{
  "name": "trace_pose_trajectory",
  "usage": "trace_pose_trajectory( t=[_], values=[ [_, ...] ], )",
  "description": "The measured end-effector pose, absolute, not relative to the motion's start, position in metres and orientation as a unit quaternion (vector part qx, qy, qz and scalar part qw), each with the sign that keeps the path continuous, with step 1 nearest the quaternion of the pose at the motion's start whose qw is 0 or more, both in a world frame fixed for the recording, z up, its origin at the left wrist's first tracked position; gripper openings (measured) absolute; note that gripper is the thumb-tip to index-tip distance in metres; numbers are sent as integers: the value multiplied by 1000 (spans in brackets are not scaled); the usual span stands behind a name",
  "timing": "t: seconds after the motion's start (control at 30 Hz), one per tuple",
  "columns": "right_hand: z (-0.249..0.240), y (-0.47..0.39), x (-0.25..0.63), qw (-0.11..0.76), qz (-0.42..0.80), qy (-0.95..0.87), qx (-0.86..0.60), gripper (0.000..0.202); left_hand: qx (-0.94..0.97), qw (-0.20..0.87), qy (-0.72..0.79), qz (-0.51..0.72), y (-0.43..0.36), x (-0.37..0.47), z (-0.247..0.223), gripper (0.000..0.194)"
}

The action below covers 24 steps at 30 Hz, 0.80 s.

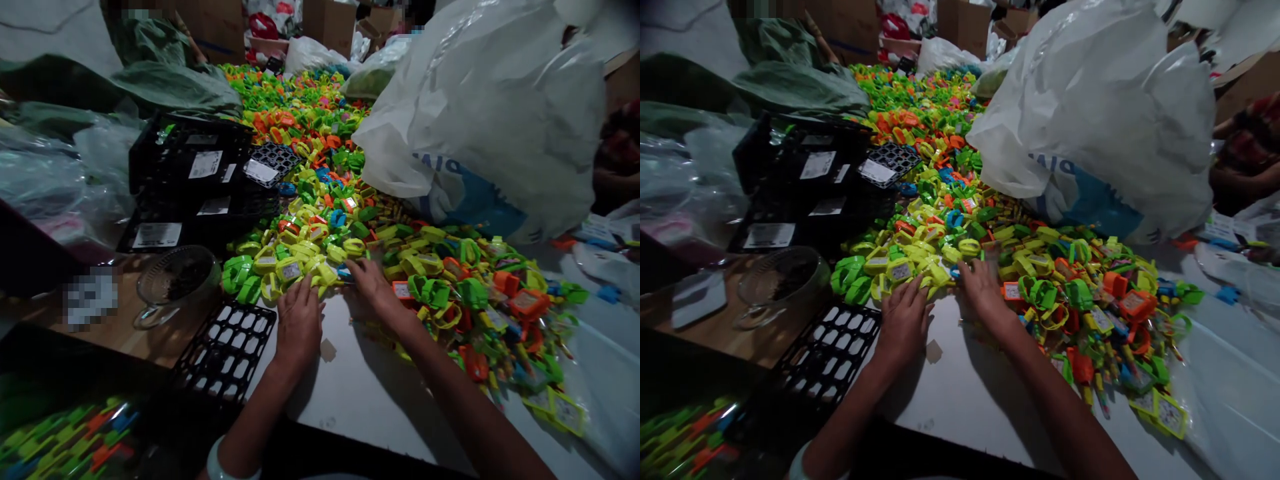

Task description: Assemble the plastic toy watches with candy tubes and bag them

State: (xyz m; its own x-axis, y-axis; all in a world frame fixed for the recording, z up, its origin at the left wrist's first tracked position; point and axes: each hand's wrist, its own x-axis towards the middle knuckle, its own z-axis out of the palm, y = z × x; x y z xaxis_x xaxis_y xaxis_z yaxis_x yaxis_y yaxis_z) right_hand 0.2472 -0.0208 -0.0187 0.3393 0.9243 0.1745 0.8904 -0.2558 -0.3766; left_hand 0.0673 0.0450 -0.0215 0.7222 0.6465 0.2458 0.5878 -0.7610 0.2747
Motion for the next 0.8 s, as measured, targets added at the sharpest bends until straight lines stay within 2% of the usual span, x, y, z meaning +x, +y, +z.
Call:
trace_pose_trajectory(
  t=[0.07,0.13,0.3,0.4,0.5,0.57,0.7,0.8],
  values=[
    [-18,-28,247,286,85,-592,-749,37,923,90,339,162,44,67,-22,31],
    [-18,-32,250,324,99,-585,-737,28,923,95,338,158,41,67,-22,30],
    [-14,-44,256,271,16,-566,-779,12,918,118,334,178,37,61,-20,25],
    [-4,-53,250,336,15,-559,-758,13,905,140,324,235,36,56,-12,26],
    [4,-60,239,379,103,-590,-706,14,907,192,272,259,35,56,-5,41],
    [6,-61,233,366,138,-602,-696,15,914,222,243,240,35,56,-5,48],
    [1,-53,233,314,88,-564,-759,19,898,238,279,242,33,52,-16,28],
    [-4,-36,235,229,54,-567,-790,16,889,247,301,241,26,50,-24,21]
  ],
)
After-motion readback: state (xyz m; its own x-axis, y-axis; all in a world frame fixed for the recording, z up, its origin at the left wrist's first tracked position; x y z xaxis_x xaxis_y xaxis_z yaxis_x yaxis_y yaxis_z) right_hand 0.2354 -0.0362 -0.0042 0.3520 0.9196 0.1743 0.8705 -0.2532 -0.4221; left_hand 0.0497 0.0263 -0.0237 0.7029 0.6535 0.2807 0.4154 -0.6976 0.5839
